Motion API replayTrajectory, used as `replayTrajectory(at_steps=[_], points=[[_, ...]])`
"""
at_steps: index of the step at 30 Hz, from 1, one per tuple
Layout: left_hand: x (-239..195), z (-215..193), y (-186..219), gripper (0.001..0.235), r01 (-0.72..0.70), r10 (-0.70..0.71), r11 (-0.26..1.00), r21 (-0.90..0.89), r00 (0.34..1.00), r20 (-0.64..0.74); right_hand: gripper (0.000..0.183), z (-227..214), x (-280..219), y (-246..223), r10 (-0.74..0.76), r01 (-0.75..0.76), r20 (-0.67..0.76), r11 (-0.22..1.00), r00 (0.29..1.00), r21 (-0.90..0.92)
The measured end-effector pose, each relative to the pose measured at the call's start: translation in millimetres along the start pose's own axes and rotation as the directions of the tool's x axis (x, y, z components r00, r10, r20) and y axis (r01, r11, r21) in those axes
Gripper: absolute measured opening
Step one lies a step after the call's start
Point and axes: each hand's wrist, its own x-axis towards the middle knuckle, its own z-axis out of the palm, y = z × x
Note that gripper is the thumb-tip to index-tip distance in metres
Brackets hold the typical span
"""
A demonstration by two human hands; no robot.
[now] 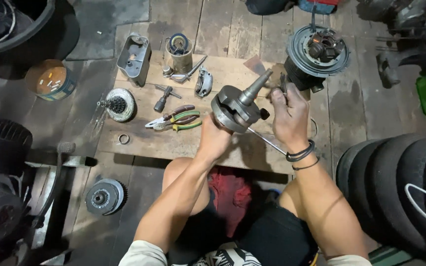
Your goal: Cleaning carbon deposits and grime from a motorcycle crankshaft using a small metal pick and cleaning fluid.
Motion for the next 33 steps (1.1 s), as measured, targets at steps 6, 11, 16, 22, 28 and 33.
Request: replayTrajectory(at_steps=[6,11,16,22,28,33], points=[[-4.6,3.3,34.0,0.036,-0.027,0.029,0.999,-0.024,0.995,0.095,0.036,22.0,-3.0,13.4,0.104,-0.118,0.073,0.965,0.992,0.235],[0.3,19.2,25.4,0.039,0.032,-0.026,0.999,-0.026,0.977,0.21,0.03,9.8,-5.1,-2.6,0.156,-0.154,0.004,0.97,0.988,0.19],[5.8,22.5,22.1,0.043,0.091,-0.084,0.996,-0.008,0.95,0.3,0.03,2.2,-15.7,18.7,0.213,-0.205,-0.01,0.951,0.977,0.231],[0.6,9.7,16.4,0.049,0.173,-0.181,0.983,0.053,0.923,0.34,0.032,10.4,-20.6,37.7,0.316,-0.329,0.091,0.903,0.944,0.277],[0.3,-16.4,32.1,0.032,0.127,-0.172,0.984,0.126,0.866,0.469,0.02,29.6,-7.0,12.4,0.631,-0.596,0.178,0.546,0.755,0.589],[-2.2,-20.7,43.7,0.039,0.002,-0.077,0.988,0.155,0.873,0.481,0.018,34.9,-6.9,9.9,0.72,-0.615,0.304,0.213,0.624,0.759]])
